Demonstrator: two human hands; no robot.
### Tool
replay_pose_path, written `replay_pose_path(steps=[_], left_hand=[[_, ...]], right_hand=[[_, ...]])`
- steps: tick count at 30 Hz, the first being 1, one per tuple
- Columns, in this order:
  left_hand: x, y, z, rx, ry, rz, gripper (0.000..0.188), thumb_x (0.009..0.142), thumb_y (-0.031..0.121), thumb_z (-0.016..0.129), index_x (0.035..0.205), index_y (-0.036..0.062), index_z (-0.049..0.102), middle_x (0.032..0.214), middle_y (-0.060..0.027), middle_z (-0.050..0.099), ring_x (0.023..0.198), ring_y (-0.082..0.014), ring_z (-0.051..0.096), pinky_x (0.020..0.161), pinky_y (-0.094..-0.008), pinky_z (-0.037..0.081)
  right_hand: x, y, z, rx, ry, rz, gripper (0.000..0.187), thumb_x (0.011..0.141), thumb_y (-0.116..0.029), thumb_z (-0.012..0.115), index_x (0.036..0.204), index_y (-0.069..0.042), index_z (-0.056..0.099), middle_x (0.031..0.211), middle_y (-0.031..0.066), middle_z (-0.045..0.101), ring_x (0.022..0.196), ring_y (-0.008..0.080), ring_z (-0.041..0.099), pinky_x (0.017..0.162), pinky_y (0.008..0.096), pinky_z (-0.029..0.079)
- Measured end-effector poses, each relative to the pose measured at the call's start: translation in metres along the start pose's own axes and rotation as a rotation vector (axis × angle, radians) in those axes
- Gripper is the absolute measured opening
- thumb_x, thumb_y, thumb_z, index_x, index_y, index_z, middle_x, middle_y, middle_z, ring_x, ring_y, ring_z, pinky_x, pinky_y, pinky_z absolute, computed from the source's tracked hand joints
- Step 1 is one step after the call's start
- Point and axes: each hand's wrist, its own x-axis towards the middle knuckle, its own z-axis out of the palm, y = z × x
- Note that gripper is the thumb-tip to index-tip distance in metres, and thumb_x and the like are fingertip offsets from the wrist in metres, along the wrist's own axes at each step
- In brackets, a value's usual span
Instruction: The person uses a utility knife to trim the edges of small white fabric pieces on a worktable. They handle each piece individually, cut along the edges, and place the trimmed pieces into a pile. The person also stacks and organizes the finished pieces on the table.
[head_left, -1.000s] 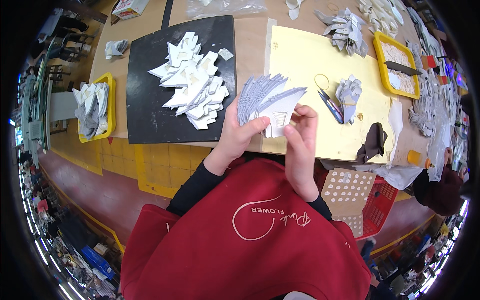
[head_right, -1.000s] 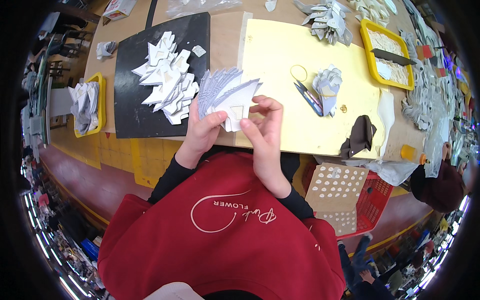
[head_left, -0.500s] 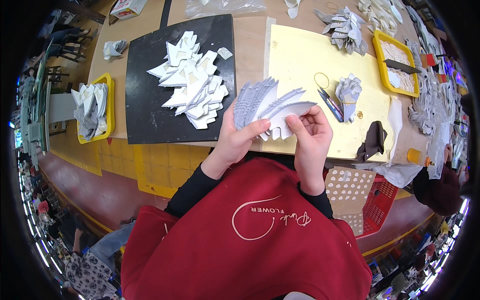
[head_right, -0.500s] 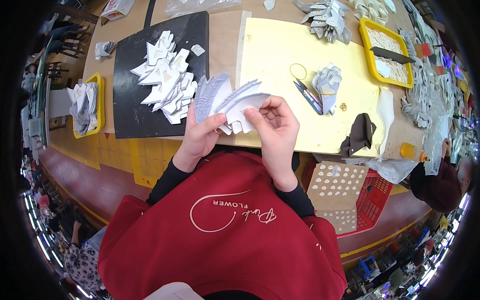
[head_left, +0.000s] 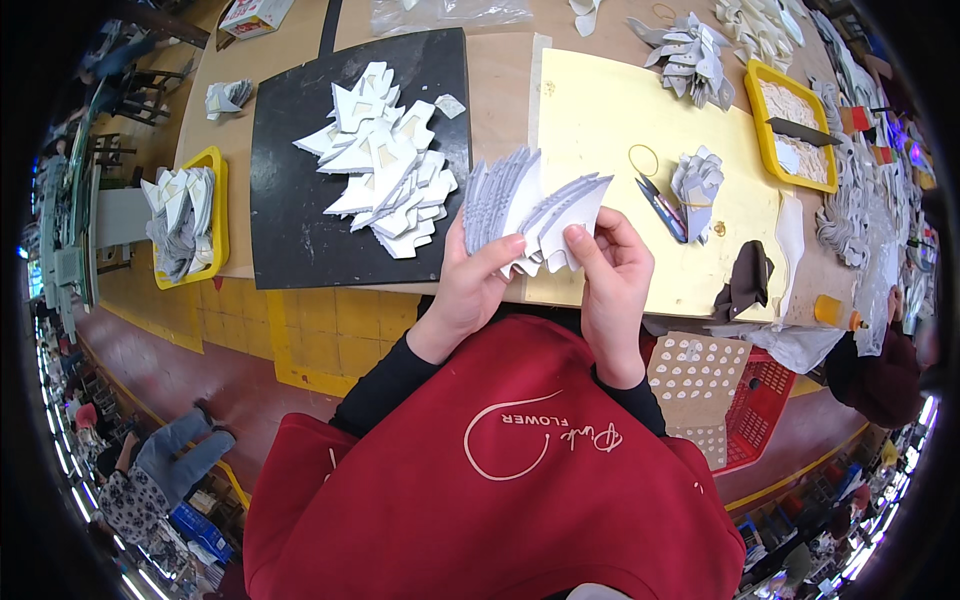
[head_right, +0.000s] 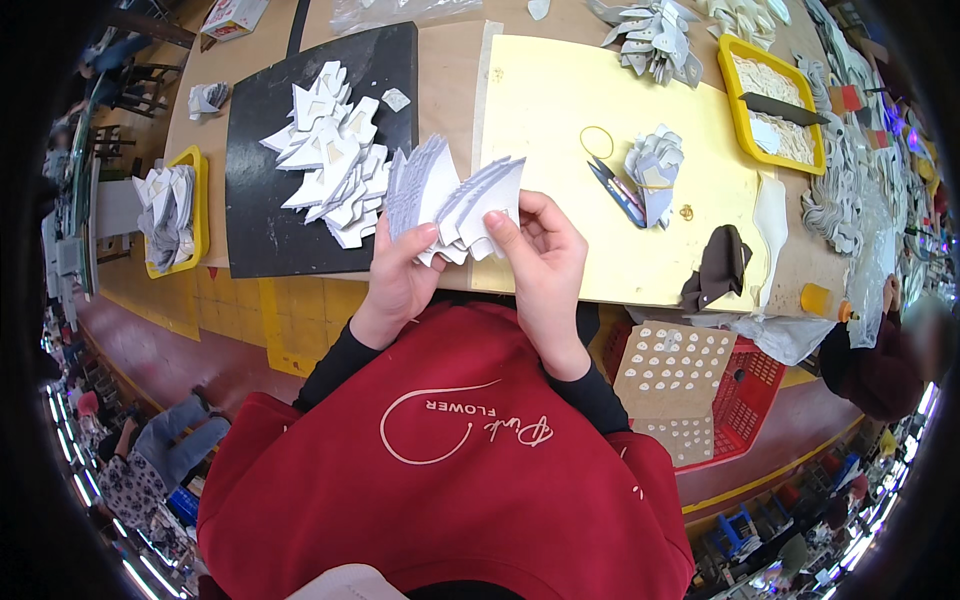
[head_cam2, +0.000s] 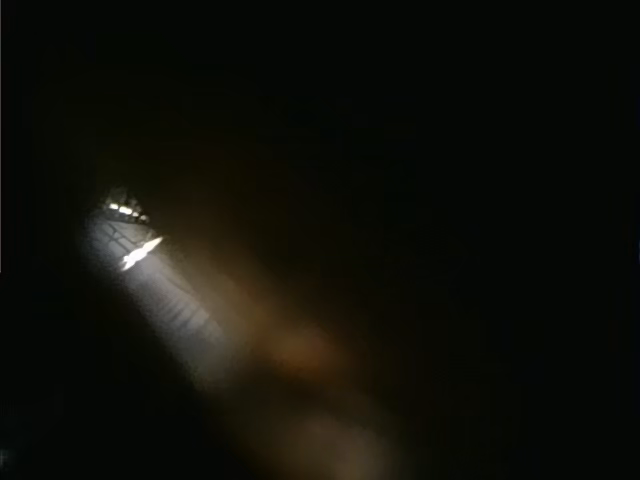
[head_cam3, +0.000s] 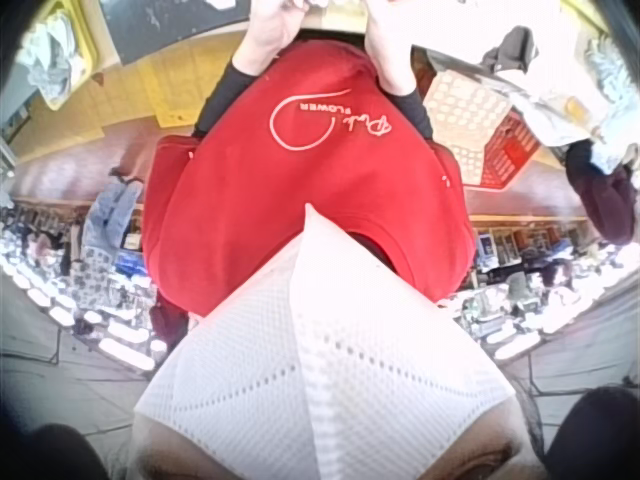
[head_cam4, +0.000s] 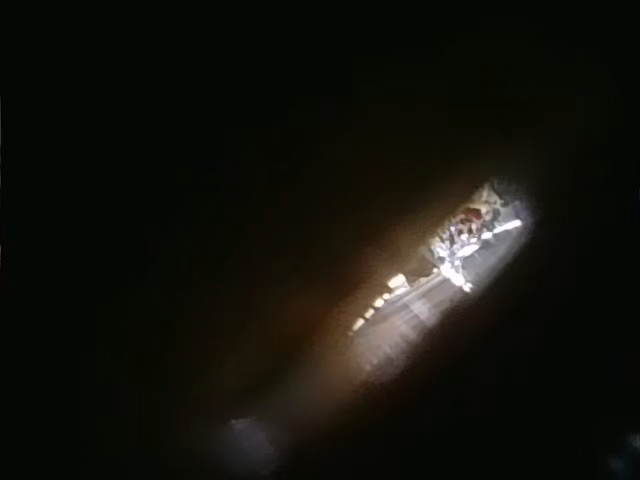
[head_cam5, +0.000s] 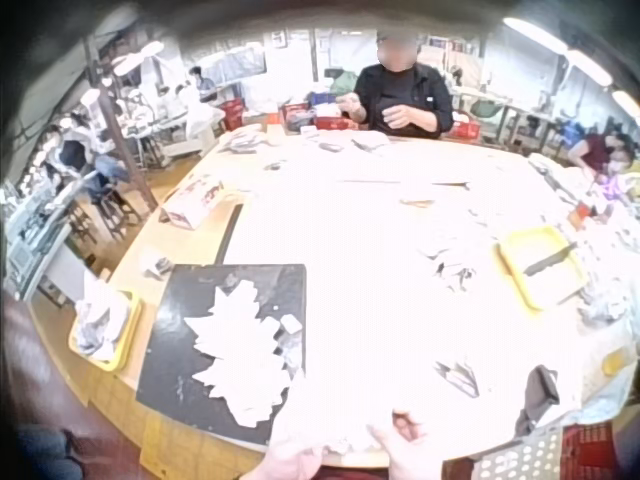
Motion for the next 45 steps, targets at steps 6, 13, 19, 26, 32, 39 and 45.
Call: replay_pose_path(steps=[6,13,19,26,32,39,45], left_hand=[[0.002,-0.002,-0.001,0.081,0.035,0.043,0.049,0.089,0.005,0.061,0.135,-0.0013,0.046,0.119,-0.0123,0.063,0.105,-0.0190,0.065,0.083,-0.0319,0.055],[0.001,0.002,-0.002,0.112,0.022,0.068,0.051,0.089,-0.003,0.064,0.136,-0.0044,0.045,0.128,-0.0142,0.060,0.119,-0.0190,0.059,0.103,-0.0336,0.045],[0.003,0.001,-0.003,0.143,-0.026,0.075,0.053,0.087,-0.005,0.066,0.136,-0.0042,0.045,0.128,-0.0142,0.059,0.119,-0.0194,0.058,0.102,-0.0340,0.046],[0.000,0.003,-0.002,0.101,0.016,0.053,0.057,0.085,-0.007,0.066,0.137,-0.0039,0.044,0.129,-0.0145,0.058,0.120,-0.0209,0.058,0.104,-0.0354,0.045],[0.002,0.000,-0.004,0.138,0.051,0.118,0.050,0.086,-0.001,0.063,0.133,-0.0016,0.048,0.119,-0.0142,0.064,0.107,-0.0213,0.066,0.086,-0.0335,0.055],[0.002,0.003,-0.018,0.028,0.129,0.079,0.048,0.088,-0.006,0.062,0.134,-0.0041,0.048,0.126,-0.0141,0.062,0.115,-0.0203,0.061,0.101,-0.0346,0.047],[0.002,0.002,-0.019,0.045,0.106,0.100,0.048,0.088,-0.006,0.062,0.134,-0.0039,0.048,0.125,-0.0138,0.062,0.114,-0.0197,0.062,0.099,-0.0340,0.048]], right_hand=[[0.000,-0.002,0.001,0.004,-0.005,0.002,0.022,0.094,-0.002,0.065,0.114,0.007,0.061,0.103,0.0090,0.068,0.095,0.0102,0.062,0.085,0.0240,0.049],[0.000,-0.002,0.000,-0.013,-0.008,-0.007,0.021,0.094,-0.001,0.065,0.114,0.007,0.060,0.106,0.0090,0.067,0.098,0.0112,0.061,0.089,0.0251,0.048],[0.001,0.001,0.000,-0.053,-0.021,-0.043,0.021,0.093,0.002,0.065,0.113,0.008,0.062,0.106,0.0076,0.064,0.099,0.0121,0.060,0.090,0.0260,0.047],[0.000,-0.001,0.004,-0.074,-0.015,-0.050,0.024,0.092,0.005,0.065,0.115,0.010,0.063,0.108,0.0085,0.062,0.101,0.0134,0.059,0.093,0.0275,0.046],[0.002,0.003,0.005,-0.083,0.007,-0.063,0.025,0.093,0.001,0.065,0.116,0.009,0.063,0.106,0.0075,0.063,0.101,0.0123,0.059,0.091,0.0262,0.047],[0.033,0.011,-0.021,-0.644,0.147,-0.125,0.032,0.089,-0.006,0.070,0.120,0.000,0.065,0.093,0.0061,0.067,0.093,0.0168,0.062,0.082,0.0307,0.049],[0.039,0.017,-0.030,-1.149,0.138,-0.513,0.028,0.084,-0.008,0.074,0.111,-0.004,0.068,0.097,0.0061,0.065,0.085,0.0172,0.058,0.079,0.0316,0.046]])
